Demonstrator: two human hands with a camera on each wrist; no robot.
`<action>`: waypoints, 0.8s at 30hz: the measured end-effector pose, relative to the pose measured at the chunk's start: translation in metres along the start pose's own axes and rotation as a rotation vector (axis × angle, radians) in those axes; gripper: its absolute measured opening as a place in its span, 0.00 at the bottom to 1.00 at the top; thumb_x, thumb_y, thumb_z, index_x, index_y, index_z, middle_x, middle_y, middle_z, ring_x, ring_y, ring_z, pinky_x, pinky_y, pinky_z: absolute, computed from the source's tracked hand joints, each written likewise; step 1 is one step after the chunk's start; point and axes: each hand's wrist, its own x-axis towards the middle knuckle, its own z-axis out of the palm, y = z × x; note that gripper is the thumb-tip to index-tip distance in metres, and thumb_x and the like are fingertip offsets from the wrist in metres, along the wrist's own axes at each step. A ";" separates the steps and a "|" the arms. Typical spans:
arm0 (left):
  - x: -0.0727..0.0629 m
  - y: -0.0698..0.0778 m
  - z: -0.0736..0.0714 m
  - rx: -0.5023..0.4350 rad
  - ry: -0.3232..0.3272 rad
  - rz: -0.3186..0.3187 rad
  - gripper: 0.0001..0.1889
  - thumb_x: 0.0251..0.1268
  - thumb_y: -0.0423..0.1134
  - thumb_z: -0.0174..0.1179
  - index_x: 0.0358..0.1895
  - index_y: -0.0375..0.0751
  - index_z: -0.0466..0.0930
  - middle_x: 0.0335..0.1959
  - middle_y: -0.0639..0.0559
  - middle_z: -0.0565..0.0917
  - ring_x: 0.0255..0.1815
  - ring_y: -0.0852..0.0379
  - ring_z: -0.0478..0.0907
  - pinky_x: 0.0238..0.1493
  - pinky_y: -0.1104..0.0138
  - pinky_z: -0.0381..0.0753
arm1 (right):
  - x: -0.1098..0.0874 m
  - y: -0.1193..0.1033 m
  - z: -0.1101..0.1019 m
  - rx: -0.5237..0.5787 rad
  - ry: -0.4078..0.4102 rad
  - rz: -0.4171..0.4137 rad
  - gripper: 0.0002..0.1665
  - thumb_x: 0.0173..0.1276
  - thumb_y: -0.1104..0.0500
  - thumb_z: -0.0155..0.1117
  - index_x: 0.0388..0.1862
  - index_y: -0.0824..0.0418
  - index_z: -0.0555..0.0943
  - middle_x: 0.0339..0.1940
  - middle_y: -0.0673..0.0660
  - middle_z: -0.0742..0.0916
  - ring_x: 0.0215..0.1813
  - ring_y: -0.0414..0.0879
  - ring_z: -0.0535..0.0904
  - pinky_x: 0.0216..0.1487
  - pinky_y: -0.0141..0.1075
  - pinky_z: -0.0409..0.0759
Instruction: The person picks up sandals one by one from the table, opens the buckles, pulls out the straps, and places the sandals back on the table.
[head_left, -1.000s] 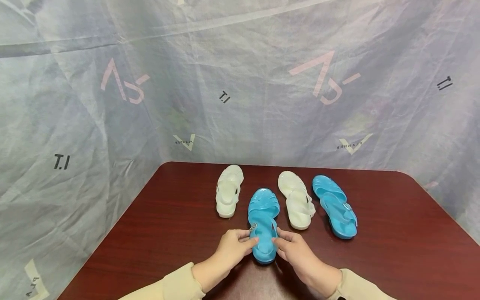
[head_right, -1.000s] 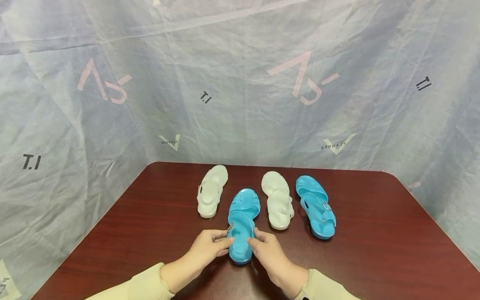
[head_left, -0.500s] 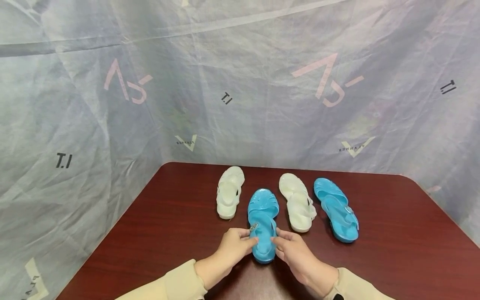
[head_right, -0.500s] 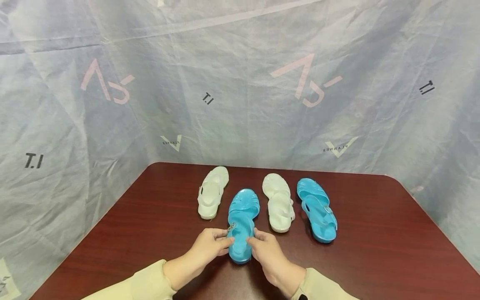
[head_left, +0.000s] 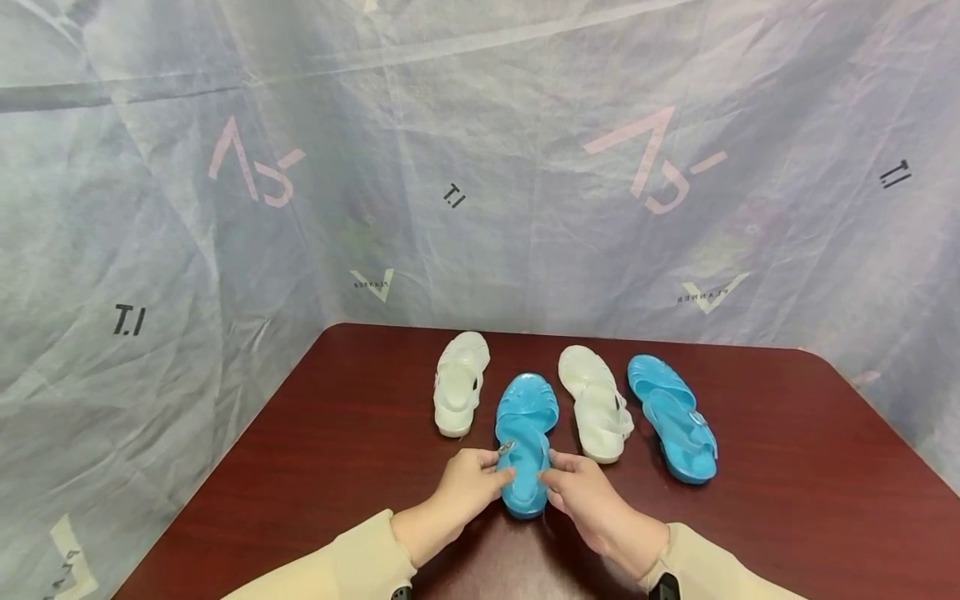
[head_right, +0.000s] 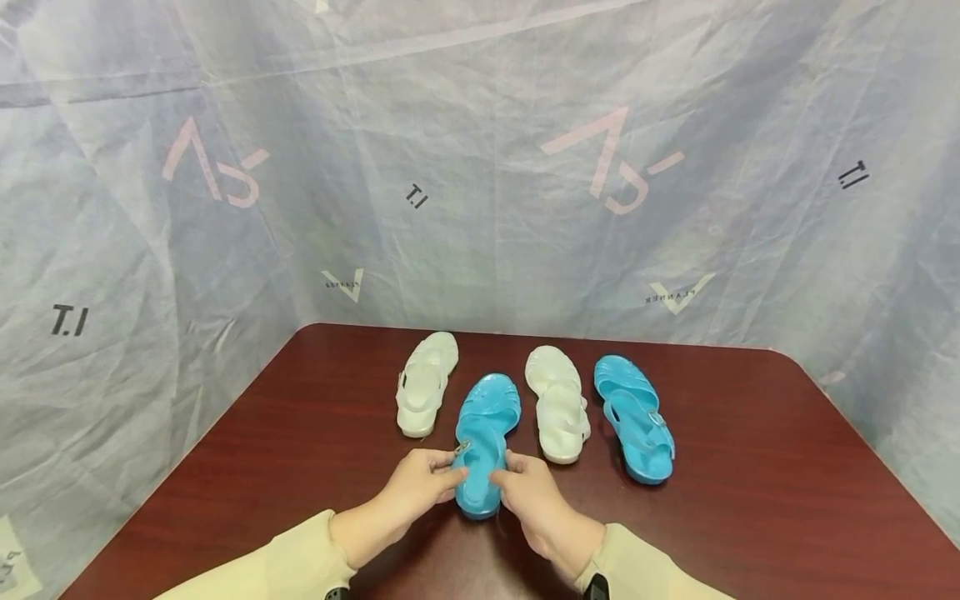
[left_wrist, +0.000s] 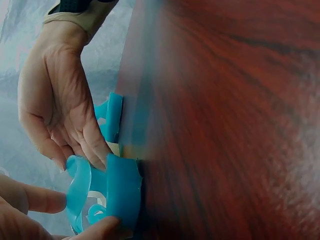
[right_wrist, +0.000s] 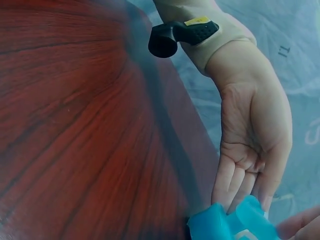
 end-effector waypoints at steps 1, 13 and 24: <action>0.000 0.000 0.000 0.005 0.002 0.007 0.24 0.65 0.33 0.61 0.59 0.18 0.72 0.54 0.32 0.81 0.53 0.45 0.82 0.49 0.58 0.84 | 0.001 0.000 0.000 -0.005 0.005 -0.002 0.36 0.70 0.68 0.49 0.71 0.84 0.49 0.73 0.79 0.56 0.74 0.68 0.55 0.70 0.57 0.60; 0.015 0.002 0.002 0.160 0.081 0.061 0.20 0.64 0.36 0.63 0.54 0.24 0.79 0.50 0.39 0.84 0.50 0.51 0.81 0.46 0.60 0.83 | 0.009 -0.006 0.000 -0.020 0.020 -0.017 0.36 0.70 0.69 0.48 0.71 0.82 0.49 0.74 0.78 0.56 0.73 0.69 0.57 0.71 0.57 0.59; 0.029 0.006 0.004 0.187 0.117 0.071 0.21 0.63 0.35 0.62 0.54 0.19 0.77 0.54 0.34 0.81 0.53 0.47 0.79 0.50 0.56 0.82 | 0.024 -0.013 -0.002 -0.032 0.030 -0.013 0.36 0.68 0.69 0.48 0.71 0.83 0.50 0.74 0.77 0.57 0.73 0.69 0.58 0.72 0.56 0.59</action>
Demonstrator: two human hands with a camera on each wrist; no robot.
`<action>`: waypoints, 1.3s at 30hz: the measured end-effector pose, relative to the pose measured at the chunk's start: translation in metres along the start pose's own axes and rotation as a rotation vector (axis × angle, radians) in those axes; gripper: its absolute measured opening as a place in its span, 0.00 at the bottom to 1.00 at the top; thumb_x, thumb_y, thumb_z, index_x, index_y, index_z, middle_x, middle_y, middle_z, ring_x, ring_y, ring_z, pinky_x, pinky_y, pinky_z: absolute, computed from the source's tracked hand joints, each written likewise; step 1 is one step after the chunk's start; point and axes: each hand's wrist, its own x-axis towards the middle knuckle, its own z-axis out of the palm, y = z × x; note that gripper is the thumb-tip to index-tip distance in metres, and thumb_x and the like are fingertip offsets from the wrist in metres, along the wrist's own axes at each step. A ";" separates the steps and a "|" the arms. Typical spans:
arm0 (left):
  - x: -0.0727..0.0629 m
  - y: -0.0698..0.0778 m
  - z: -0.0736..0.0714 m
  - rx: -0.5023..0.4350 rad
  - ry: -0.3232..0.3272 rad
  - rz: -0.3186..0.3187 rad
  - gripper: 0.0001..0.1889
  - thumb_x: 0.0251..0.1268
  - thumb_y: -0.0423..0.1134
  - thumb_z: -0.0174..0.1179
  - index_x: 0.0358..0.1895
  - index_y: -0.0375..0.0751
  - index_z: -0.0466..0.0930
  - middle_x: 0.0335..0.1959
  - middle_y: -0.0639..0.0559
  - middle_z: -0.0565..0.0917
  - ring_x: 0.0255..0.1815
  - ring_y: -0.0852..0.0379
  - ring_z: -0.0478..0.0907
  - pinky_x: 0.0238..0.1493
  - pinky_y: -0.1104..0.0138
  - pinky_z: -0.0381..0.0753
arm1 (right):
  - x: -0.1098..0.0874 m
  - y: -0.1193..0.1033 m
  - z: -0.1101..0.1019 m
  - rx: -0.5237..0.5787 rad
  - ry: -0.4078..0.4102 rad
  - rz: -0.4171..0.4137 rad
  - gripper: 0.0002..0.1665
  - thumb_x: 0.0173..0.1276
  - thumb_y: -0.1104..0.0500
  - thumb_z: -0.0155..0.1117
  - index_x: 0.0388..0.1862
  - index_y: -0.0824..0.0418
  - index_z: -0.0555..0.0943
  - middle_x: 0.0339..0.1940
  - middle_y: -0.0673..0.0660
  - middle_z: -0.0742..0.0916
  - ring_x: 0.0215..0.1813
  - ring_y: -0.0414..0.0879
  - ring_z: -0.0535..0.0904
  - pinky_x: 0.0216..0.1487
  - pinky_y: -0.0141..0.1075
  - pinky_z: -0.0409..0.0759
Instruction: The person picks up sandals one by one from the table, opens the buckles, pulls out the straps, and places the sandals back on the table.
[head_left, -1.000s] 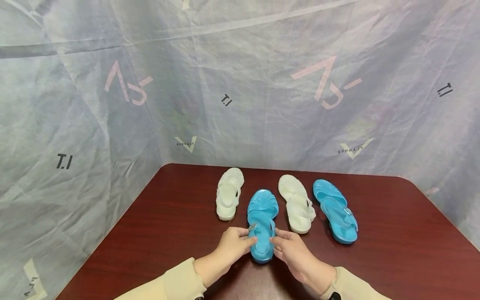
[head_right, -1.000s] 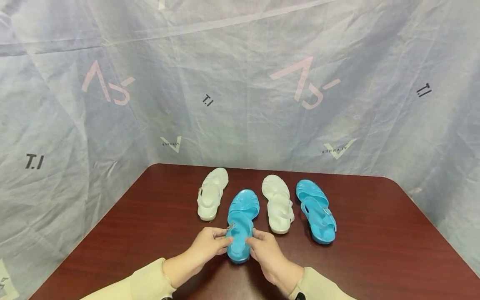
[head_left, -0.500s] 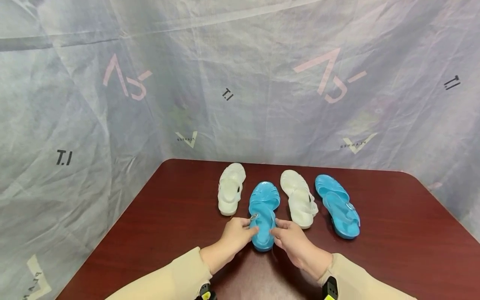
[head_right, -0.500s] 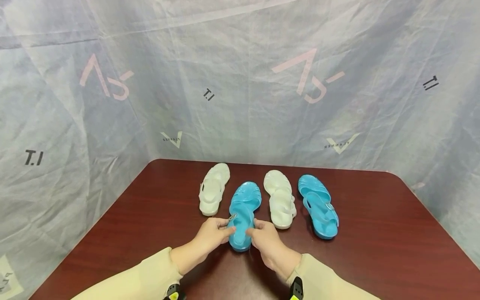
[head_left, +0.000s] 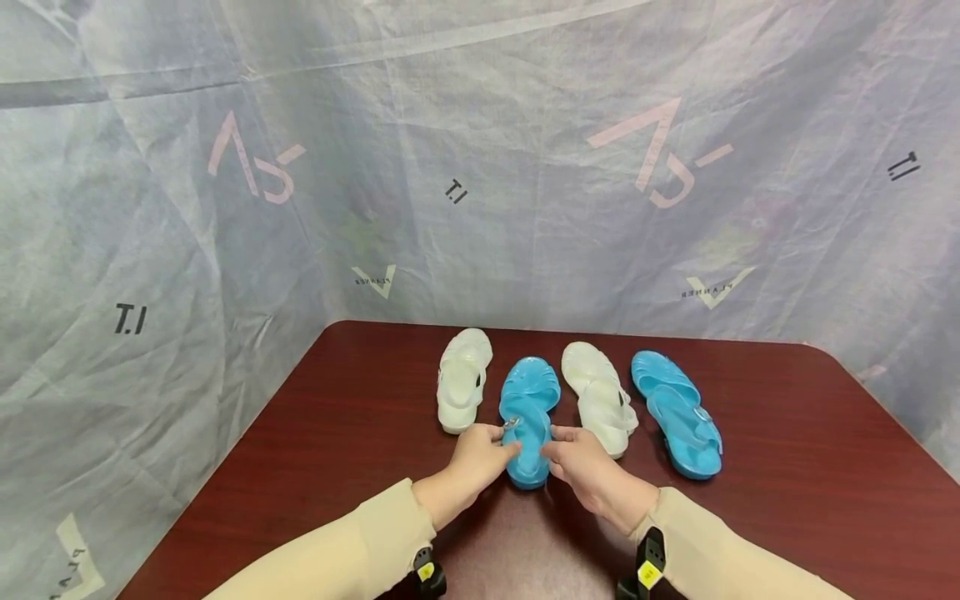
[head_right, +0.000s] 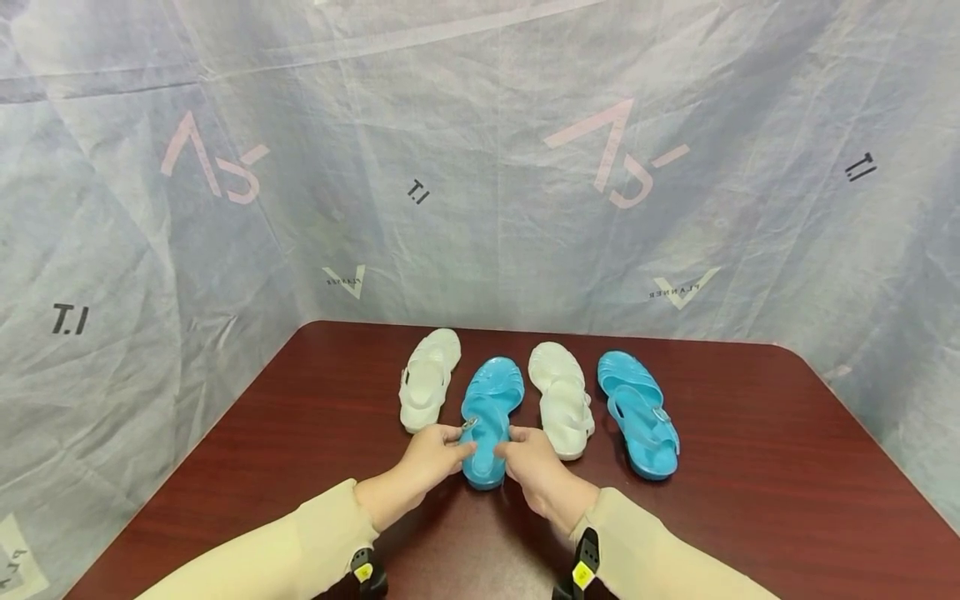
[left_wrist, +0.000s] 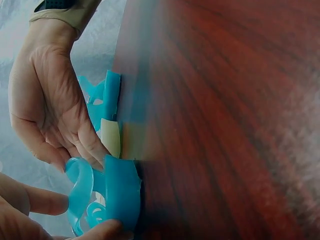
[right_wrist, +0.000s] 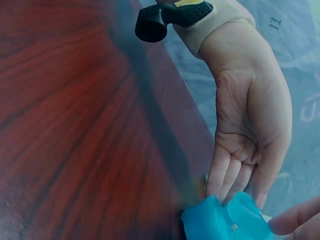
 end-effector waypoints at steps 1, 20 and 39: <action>0.001 0.000 0.001 0.001 0.001 -0.003 0.21 0.64 0.35 0.62 0.54 0.19 0.76 0.54 0.33 0.81 0.53 0.47 0.79 0.50 0.56 0.82 | 0.001 0.000 0.000 -0.002 0.000 0.001 0.36 0.68 0.69 0.48 0.71 0.83 0.51 0.73 0.77 0.57 0.73 0.69 0.58 0.71 0.56 0.60; 0.018 0.001 0.002 0.035 0.018 -0.070 0.20 0.64 0.37 0.63 0.53 0.24 0.79 0.55 0.37 0.81 0.53 0.48 0.78 0.50 0.57 0.81 | 0.015 -0.006 -0.005 -0.019 -0.022 0.011 0.36 0.67 0.70 0.47 0.70 0.85 0.50 0.73 0.78 0.58 0.74 0.69 0.56 0.71 0.56 0.60; 0.023 0.008 0.001 0.061 0.023 -0.067 0.18 0.65 0.37 0.62 0.51 0.25 0.80 0.51 0.38 0.82 0.47 0.52 0.78 0.48 0.58 0.81 | 0.024 -0.007 -0.008 -0.016 -0.017 0.005 0.35 0.68 0.70 0.48 0.70 0.84 0.51 0.73 0.78 0.57 0.74 0.69 0.54 0.71 0.55 0.60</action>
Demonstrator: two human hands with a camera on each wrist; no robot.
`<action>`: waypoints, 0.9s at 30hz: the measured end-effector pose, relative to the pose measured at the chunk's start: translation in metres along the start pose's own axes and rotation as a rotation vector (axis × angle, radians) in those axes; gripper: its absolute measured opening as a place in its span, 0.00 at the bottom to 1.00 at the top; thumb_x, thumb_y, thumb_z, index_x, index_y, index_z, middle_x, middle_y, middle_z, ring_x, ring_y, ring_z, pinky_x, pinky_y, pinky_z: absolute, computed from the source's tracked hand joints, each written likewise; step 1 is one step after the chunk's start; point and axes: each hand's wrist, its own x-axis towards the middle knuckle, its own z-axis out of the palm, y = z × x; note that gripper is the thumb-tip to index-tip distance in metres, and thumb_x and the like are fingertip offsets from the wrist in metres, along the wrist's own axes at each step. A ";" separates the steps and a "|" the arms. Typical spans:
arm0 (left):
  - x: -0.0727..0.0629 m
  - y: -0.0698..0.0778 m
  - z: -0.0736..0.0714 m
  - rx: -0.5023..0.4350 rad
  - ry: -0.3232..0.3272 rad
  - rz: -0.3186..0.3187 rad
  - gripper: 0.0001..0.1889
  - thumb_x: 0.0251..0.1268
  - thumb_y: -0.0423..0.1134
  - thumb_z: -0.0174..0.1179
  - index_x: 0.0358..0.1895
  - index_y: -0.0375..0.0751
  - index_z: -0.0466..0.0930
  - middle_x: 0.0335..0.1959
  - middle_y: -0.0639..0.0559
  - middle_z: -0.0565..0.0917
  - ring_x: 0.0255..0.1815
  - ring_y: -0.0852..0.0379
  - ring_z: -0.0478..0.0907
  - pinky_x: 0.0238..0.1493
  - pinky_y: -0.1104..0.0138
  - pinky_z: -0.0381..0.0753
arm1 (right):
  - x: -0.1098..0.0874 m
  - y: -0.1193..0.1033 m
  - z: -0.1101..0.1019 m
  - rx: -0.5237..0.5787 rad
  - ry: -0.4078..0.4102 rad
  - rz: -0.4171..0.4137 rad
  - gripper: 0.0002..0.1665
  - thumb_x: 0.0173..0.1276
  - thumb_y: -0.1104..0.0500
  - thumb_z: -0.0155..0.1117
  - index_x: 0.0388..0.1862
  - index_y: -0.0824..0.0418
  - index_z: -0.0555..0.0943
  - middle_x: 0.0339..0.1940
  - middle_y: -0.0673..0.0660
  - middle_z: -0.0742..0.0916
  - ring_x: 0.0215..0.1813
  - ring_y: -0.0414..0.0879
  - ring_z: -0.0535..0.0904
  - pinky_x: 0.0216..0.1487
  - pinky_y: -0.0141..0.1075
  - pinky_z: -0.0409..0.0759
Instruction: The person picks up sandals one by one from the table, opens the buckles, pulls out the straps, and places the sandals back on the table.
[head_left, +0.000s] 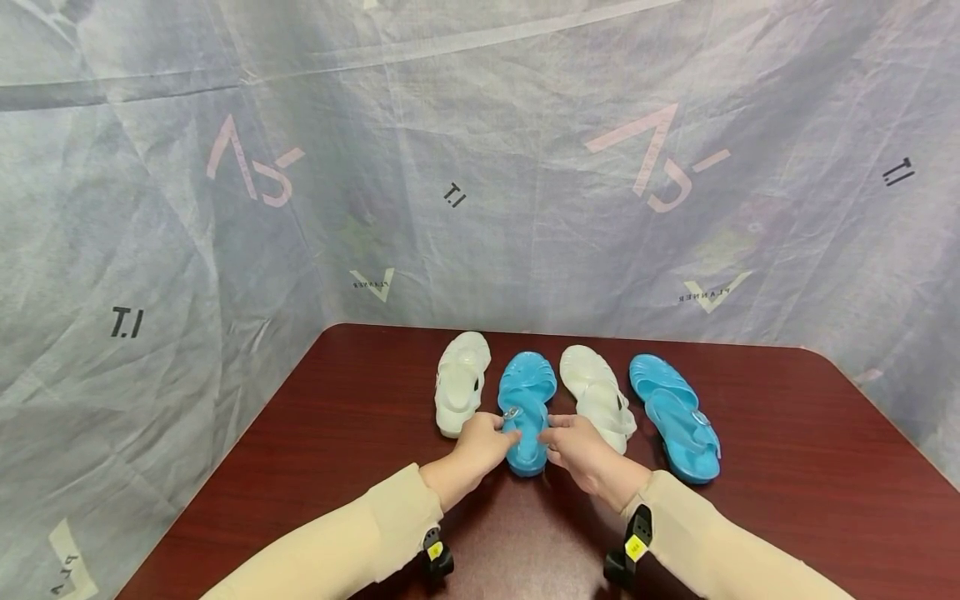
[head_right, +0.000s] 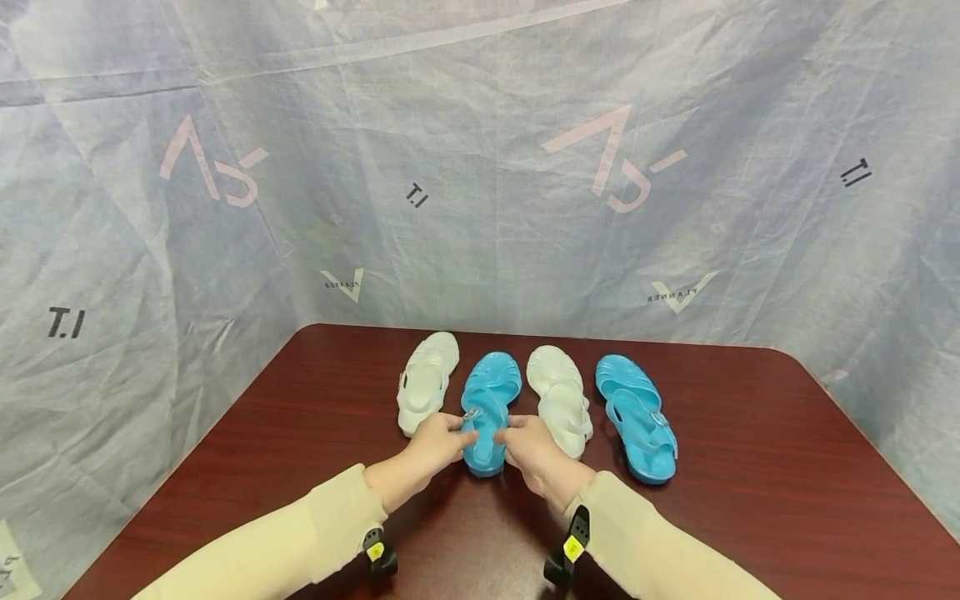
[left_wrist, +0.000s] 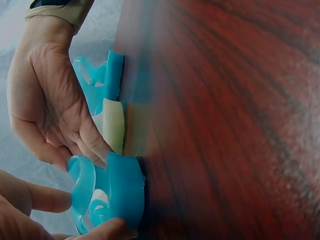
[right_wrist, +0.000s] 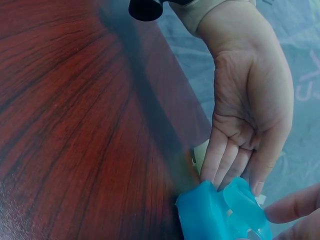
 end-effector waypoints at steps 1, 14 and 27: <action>0.000 0.000 0.000 0.001 0.000 -0.002 0.18 0.64 0.37 0.62 0.51 0.25 0.80 0.51 0.38 0.82 0.47 0.52 0.78 0.48 0.58 0.81 | 0.000 0.000 0.000 -0.001 0.001 0.002 0.35 0.68 0.70 0.48 0.70 0.84 0.51 0.73 0.78 0.57 0.74 0.69 0.54 0.71 0.55 0.60; 0.005 -0.001 0.002 0.051 0.019 0.030 0.13 0.64 0.36 0.63 0.44 0.26 0.82 0.43 0.41 0.84 0.41 0.53 0.78 0.42 0.62 0.81 | 0.005 -0.004 -0.002 0.004 -0.009 0.021 0.35 0.67 0.71 0.48 0.69 0.84 0.52 0.73 0.78 0.58 0.75 0.69 0.54 0.70 0.55 0.60; 0.011 0.002 0.004 0.075 0.037 0.030 0.16 0.64 0.36 0.63 0.47 0.25 0.81 0.45 0.39 0.84 0.43 0.51 0.80 0.43 0.61 0.82 | 0.010 -0.004 -0.004 0.007 -0.016 0.002 0.36 0.68 0.71 0.48 0.71 0.83 0.49 0.74 0.77 0.55 0.75 0.71 0.50 0.71 0.56 0.59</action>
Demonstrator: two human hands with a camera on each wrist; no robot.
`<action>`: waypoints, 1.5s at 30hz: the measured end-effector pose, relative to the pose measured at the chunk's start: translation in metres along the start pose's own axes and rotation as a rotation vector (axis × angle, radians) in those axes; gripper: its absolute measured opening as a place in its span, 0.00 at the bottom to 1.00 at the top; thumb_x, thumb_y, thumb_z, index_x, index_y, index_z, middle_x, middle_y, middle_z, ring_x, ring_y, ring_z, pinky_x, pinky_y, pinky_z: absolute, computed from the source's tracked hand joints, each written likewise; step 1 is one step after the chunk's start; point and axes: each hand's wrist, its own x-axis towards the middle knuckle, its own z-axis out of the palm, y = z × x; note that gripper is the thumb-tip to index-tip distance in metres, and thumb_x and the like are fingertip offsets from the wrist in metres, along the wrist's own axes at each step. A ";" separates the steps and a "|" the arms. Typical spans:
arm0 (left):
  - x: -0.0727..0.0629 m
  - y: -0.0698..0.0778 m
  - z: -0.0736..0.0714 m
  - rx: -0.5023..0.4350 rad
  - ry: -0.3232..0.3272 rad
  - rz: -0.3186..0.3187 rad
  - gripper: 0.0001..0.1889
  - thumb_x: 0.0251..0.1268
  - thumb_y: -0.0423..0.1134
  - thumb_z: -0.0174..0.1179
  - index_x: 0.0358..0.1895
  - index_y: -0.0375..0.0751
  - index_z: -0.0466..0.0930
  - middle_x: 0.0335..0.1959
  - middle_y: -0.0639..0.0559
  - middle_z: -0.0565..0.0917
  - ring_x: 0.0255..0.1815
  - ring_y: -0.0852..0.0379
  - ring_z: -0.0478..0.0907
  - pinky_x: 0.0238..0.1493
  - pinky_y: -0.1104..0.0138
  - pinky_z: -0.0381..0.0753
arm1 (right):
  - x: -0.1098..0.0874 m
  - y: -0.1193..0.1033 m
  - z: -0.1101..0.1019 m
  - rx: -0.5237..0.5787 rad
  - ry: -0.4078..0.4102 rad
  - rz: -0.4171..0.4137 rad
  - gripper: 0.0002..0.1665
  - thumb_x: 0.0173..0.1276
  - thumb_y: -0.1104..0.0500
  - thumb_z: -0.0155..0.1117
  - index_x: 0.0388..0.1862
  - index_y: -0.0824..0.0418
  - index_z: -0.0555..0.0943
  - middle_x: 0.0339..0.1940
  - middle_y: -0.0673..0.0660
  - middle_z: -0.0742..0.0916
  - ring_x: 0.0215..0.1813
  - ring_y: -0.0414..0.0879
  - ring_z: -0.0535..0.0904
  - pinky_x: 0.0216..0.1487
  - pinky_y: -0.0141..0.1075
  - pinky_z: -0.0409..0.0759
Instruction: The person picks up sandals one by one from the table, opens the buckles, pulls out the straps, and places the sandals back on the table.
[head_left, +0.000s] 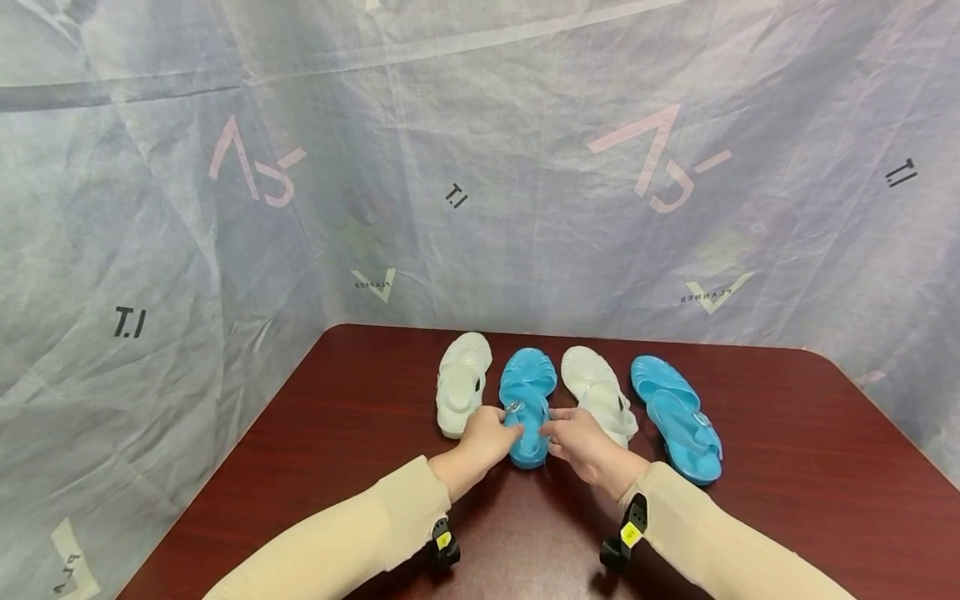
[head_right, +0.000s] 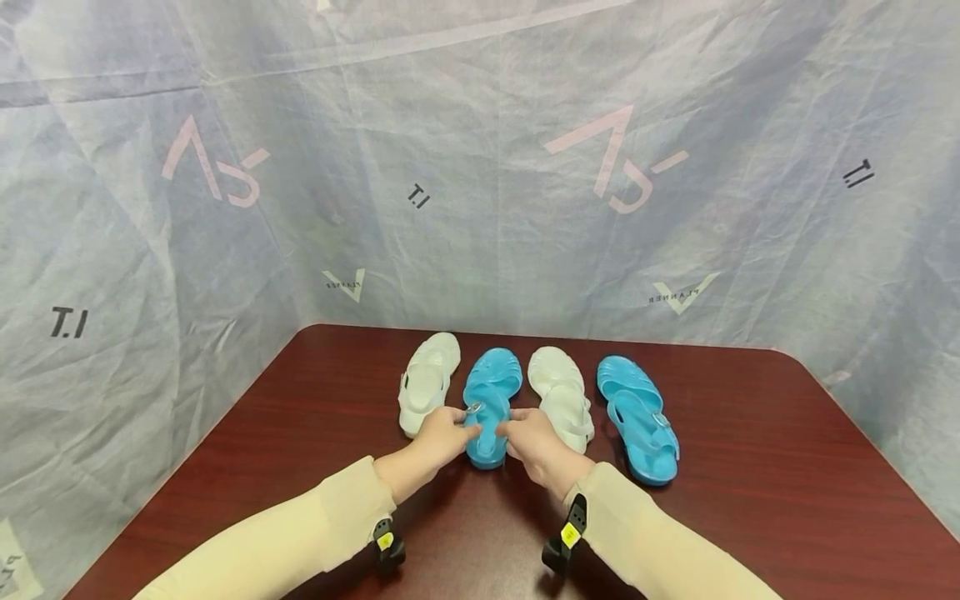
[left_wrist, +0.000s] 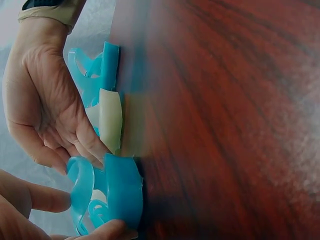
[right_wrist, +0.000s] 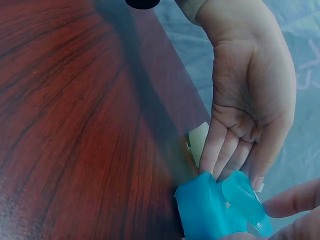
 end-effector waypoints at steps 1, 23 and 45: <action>0.000 0.000 0.000 0.004 0.003 0.000 0.16 0.64 0.36 0.63 0.47 0.25 0.81 0.45 0.39 0.84 0.43 0.51 0.80 0.42 0.61 0.82 | 0.001 0.000 0.000 0.002 0.002 0.002 0.36 0.68 0.71 0.48 0.71 0.83 0.49 0.74 0.77 0.55 0.75 0.71 0.50 0.71 0.56 0.59; 0.011 0.001 0.004 0.061 0.042 0.032 0.17 0.64 0.37 0.63 0.48 0.25 0.81 0.42 0.39 0.85 0.39 0.51 0.82 0.40 0.62 0.83 | 0.014 -0.003 -0.001 -0.013 0.016 0.008 0.37 0.68 0.71 0.47 0.72 0.81 0.49 0.75 0.76 0.54 0.76 0.66 0.51 0.72 0.54 0.59; 0.021 -0.001 0.010 0.150 0.071 0.071 0.14 0.66 0.39 0.61 0.45 0.30 0.83 0.37 0.40 0.86 0.37 0.49 0.83 0.36 0.61 0.82 | 0.027 -0.005 0.000 -0.020 0.065 0.023 0.37 0.66 0.72 0.48 0.72 0.80 0.51 0.75 0.75 0.56 0.75 0.61 0.55 0.72 0.52 0.62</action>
